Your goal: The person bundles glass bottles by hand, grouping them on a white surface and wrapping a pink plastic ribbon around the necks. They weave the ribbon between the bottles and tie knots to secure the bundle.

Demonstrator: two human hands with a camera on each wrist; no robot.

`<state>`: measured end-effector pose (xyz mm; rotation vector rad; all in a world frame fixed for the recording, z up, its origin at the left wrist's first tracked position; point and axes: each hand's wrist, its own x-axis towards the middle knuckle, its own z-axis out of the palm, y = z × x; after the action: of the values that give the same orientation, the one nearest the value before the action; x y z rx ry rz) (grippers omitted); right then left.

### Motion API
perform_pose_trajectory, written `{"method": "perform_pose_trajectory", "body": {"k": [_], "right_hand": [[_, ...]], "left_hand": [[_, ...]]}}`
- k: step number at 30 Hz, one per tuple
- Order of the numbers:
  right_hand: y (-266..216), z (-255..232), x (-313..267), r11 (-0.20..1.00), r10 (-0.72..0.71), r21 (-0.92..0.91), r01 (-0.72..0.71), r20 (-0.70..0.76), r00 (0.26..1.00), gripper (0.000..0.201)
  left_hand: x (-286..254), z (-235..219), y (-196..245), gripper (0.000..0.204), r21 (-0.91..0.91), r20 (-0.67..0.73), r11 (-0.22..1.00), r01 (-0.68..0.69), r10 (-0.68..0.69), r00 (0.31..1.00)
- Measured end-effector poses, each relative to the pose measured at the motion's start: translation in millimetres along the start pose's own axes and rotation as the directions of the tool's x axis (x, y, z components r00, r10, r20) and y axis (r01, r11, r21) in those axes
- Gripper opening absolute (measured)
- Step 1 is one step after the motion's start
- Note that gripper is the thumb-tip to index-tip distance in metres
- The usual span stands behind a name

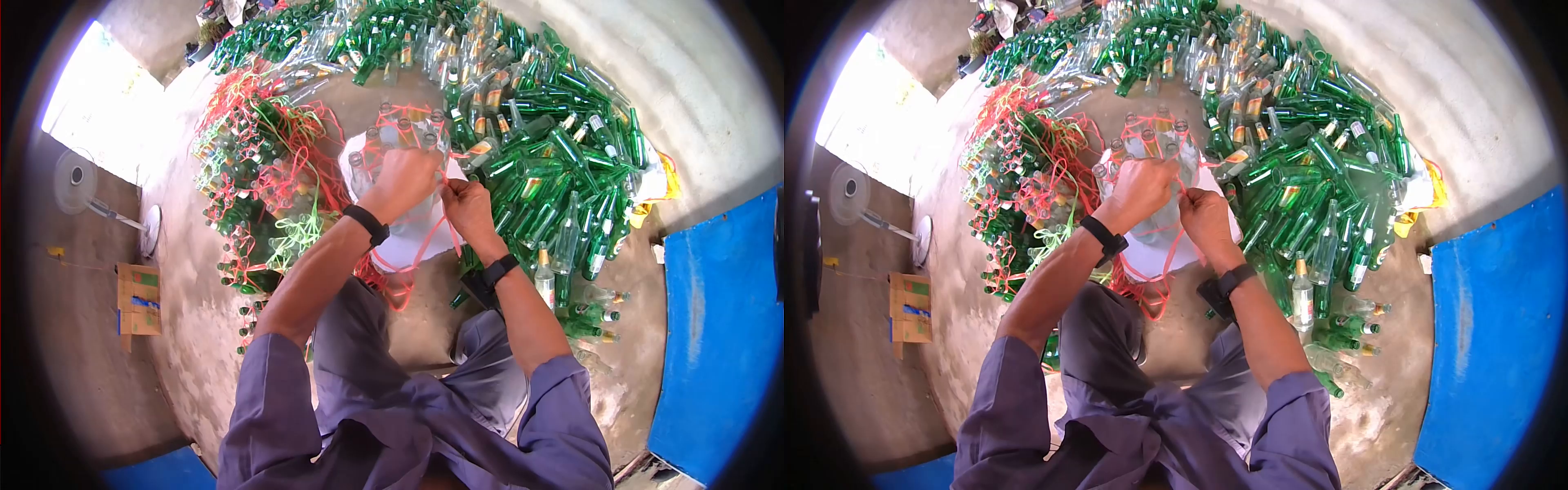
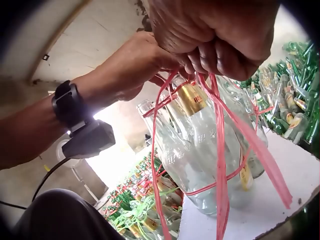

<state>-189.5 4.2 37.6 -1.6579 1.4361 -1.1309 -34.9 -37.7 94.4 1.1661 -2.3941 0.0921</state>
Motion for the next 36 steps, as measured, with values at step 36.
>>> {"method": "perform_pose_trajectory", "body": {"k": [36], "right_hand": [[5.3,11.3,-3.4,0.996,0.006,0.094,-0.007,0.01,1.0,0.025]], "left_hand": [[-27.1,-39.9,-18.8,0.023,-0.151,-0.034,0.962,0.227,-0.234,0.972]]}}
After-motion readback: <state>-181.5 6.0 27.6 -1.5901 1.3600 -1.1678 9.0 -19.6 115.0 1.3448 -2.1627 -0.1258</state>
